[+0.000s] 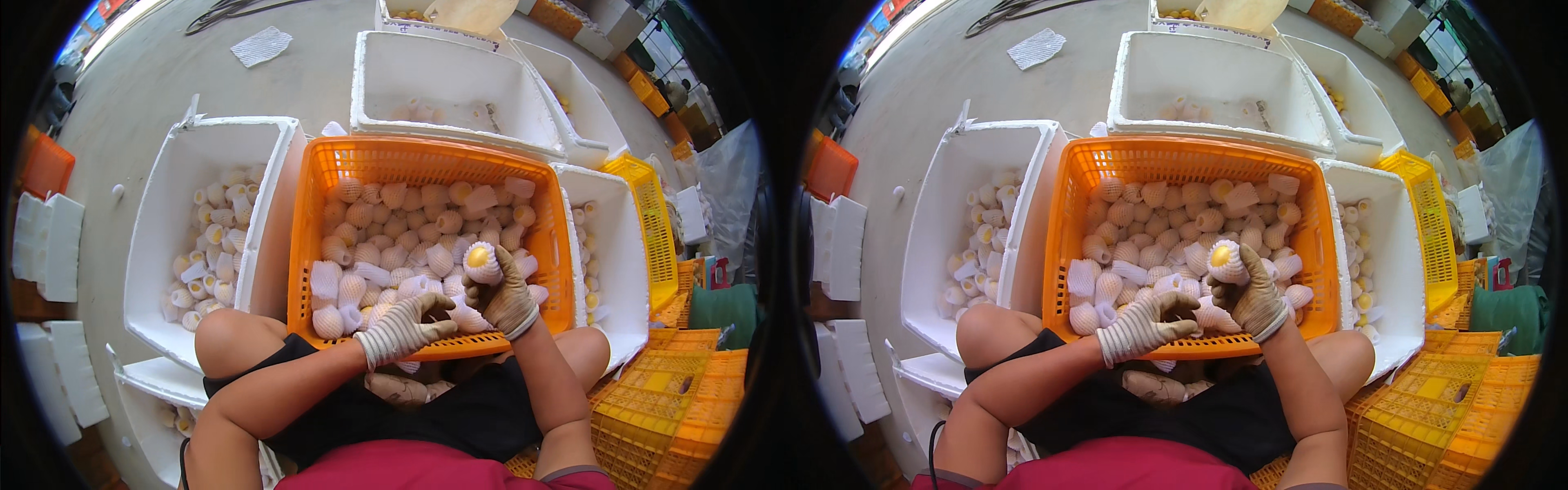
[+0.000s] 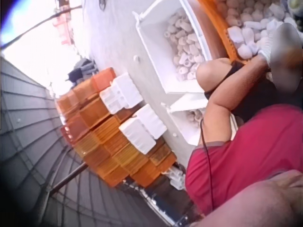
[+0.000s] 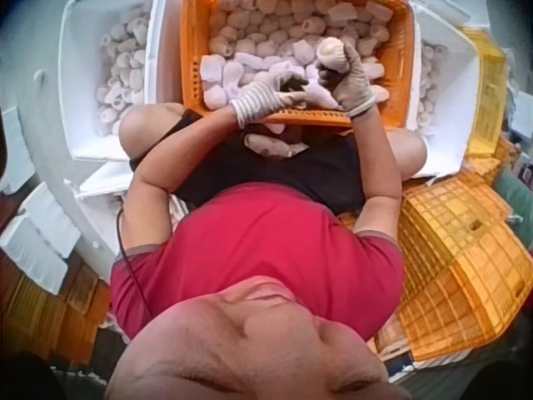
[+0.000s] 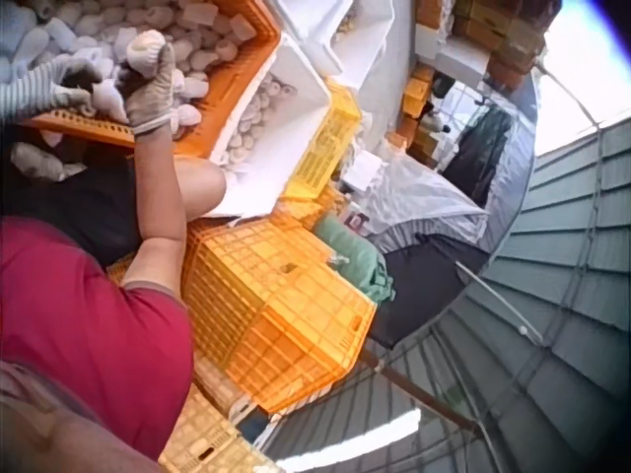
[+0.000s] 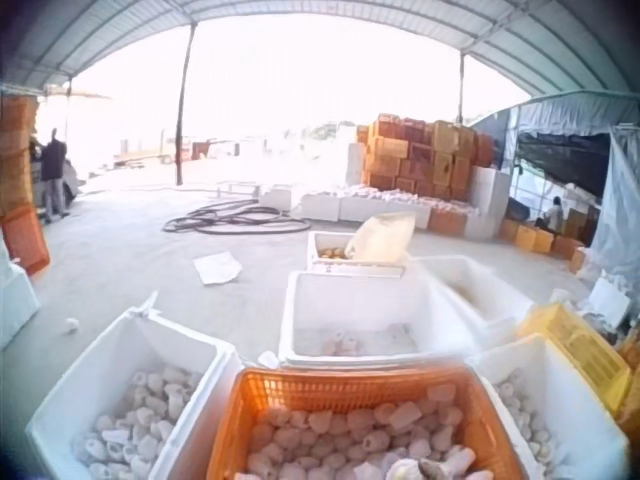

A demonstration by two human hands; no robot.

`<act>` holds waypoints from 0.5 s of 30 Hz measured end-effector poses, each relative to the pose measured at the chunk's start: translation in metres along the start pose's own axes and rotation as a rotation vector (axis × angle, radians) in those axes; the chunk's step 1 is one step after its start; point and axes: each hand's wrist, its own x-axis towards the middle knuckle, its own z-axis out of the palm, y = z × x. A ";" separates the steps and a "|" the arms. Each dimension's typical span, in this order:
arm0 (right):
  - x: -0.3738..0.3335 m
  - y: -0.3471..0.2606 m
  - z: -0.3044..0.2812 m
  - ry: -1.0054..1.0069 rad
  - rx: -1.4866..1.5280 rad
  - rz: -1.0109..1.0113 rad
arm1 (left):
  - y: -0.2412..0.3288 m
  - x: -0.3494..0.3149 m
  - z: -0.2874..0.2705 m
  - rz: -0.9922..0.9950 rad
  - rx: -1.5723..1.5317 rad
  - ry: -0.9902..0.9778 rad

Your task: The person sits cross-legged and repeatedly picks small yellow fruits from an orange basket, removes their white foam netting, and places the unwrapped fruits into a white styrofoam box. The process continues throughout the clip.

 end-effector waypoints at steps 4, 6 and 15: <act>-0.002 0.017 0.023 0.018 0.012 0.026 | 0.035 0.010 -0.029 0.142 -0.157 0.223; 0.000 0.024 0.028 0.051 -0.031 0.024 | 0.053 0.008 -0.036 0.024 -0.137 0.210; 0.013 0.033 0.020 -0.188 -0.887 -0.100 | 0.027 0.012 -0.028 -0.058 -0.274 0.006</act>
